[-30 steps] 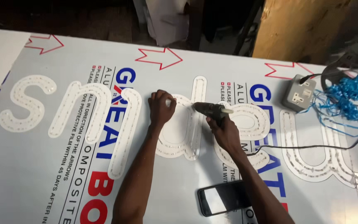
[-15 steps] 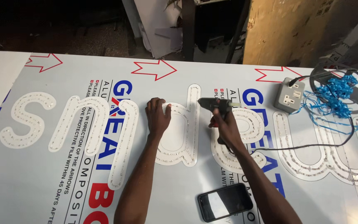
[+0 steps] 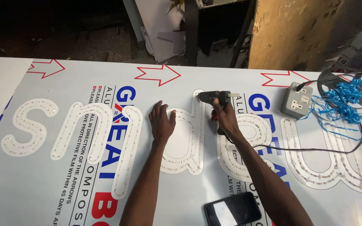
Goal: The person uses a hot glue gun to apply glue along the edges of white letter cutouts spelling 'Sneakers' on a large white board. The person holds the letters in place with one hand while applying glue with the other.
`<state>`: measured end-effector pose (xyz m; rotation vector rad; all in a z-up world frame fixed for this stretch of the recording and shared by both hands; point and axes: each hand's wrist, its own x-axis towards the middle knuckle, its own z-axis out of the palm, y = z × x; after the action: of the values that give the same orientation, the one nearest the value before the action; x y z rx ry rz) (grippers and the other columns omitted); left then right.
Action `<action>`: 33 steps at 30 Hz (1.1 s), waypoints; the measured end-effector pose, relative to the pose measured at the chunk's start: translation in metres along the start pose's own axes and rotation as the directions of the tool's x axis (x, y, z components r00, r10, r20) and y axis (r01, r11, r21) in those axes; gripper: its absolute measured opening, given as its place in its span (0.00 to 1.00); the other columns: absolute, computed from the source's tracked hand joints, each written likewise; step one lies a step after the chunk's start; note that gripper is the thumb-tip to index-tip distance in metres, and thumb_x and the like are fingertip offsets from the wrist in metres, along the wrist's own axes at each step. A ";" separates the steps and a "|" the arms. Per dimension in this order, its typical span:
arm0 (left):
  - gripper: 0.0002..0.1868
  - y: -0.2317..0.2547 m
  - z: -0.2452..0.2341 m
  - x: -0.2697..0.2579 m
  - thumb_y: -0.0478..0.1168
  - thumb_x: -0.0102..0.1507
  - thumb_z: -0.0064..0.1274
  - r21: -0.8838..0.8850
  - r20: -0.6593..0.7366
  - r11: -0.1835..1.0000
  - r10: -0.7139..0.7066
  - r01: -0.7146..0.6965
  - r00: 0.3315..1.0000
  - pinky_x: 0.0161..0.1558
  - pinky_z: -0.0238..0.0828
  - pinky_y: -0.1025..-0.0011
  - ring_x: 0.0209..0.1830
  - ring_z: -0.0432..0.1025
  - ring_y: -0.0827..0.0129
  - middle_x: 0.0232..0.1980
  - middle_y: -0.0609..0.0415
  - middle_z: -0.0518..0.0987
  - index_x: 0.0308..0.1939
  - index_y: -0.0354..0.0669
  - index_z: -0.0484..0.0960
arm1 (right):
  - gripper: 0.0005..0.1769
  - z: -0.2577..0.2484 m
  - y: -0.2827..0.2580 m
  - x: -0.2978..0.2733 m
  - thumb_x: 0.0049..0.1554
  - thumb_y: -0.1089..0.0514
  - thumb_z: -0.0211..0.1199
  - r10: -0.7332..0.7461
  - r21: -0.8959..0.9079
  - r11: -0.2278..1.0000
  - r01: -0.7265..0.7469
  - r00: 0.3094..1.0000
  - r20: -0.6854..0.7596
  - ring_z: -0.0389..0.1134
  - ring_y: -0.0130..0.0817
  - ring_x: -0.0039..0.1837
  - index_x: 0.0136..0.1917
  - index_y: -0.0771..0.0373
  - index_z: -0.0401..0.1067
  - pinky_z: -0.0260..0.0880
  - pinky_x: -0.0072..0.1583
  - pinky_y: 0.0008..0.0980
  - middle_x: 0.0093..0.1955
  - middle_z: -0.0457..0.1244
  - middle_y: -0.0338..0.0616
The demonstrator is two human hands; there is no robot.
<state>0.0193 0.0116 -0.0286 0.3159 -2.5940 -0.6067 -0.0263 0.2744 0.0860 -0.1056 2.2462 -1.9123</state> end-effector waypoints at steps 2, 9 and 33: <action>0.21 -0.001 0.001 -0.001 0.54 0.75 0.56 0.001 -0.008 1.000 0.001 -0.001 1.000 0.74 0.67 0.44 0.82 0.68 0.45 0.75 0.43 0.76 0.64 0.46 0.79 | 0.27 0.000 -0.006 -0.005 0.77 0.34 0.56 0.022 0.010 1.000 -0.021 1.000 -0.004 0.74 0.37 0.40 0.61 0.62 0.67 0.78 0.50 0.41 0.39 0.68 0.44; 0.20 0.005 -0.005 0.000 0.54 0.75 0.56 0.006 0.004 1.000 -0.014 0.014 1.000 0.73 0.67 0.46 0.82 0.69 0.47 0.75 0.43 0.77 0.64 0.46 0.79 | 0.24 0.003 0.000 -0.001 0.76 0.37 0.58 0.010 -0.052 0.999 -0.011 1.000 -0.024 0.74 0.38 0.38 0.57 0.61 0.67 0.76 0.49 0.40 0.36 0.68 0.45; 0.21 0.004 -0.004 -0.002 0.53 0.74 0.58 0.003 -0.013 1.000 0.000 0.000 1.000 0.72 0.67 0.45 0.81 0.69 0.46 0.75 0.42 0.77 0.64 0.45 0.80 | 0.29 -0.012 -0.013 -0.020 0.75 0.34 0.61 -0.071 -0.209 0.976 0.065 0.997 -0.019 0.75 0.39 0.40 0.59 0.65 0.70 0.71 0.49 0.44 0.38 0.70 0.48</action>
<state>0.0226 0.0147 -0.0244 0.3195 -2.5826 -0.5987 -0.0103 0.2869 0.1027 -0.1902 2.4859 -1.7131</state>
